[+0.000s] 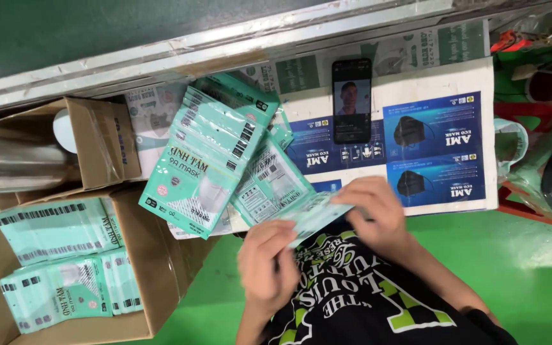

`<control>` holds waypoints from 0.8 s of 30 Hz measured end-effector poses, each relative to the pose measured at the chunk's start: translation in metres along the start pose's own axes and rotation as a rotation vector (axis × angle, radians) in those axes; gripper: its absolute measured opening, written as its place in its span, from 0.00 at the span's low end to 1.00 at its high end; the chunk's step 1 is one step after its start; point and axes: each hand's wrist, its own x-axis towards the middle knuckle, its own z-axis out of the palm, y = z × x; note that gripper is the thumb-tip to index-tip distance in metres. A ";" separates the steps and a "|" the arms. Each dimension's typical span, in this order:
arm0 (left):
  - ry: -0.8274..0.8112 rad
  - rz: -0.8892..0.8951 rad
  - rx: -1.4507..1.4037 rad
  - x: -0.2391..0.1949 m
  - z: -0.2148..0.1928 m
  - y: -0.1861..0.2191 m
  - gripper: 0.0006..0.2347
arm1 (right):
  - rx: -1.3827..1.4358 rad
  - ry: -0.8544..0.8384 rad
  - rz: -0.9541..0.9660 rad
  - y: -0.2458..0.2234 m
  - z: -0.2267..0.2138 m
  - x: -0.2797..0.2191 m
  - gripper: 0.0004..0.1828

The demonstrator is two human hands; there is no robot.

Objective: Manually counting and placing face masks into plastic packaging bags in a factory setting.

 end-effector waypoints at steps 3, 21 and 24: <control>0.040 -0.078 -0.068 -0.006 0.001 -0.009 0.10 | -0.013 0.009 0.055 0.011 -0.003 -0.004 0.19; -0.042 -0.456 -0.616 -0.041 -0.008 -0.093 0.16 | 0.459 0.180 -0.061 0.016 0.015 0.021 0.30; 0.146 -0.764 -0.416 -0.053 -0.001 -0.140 0.15 | 0.688 0.102 0.100 0.018 0.021 0.048 0.29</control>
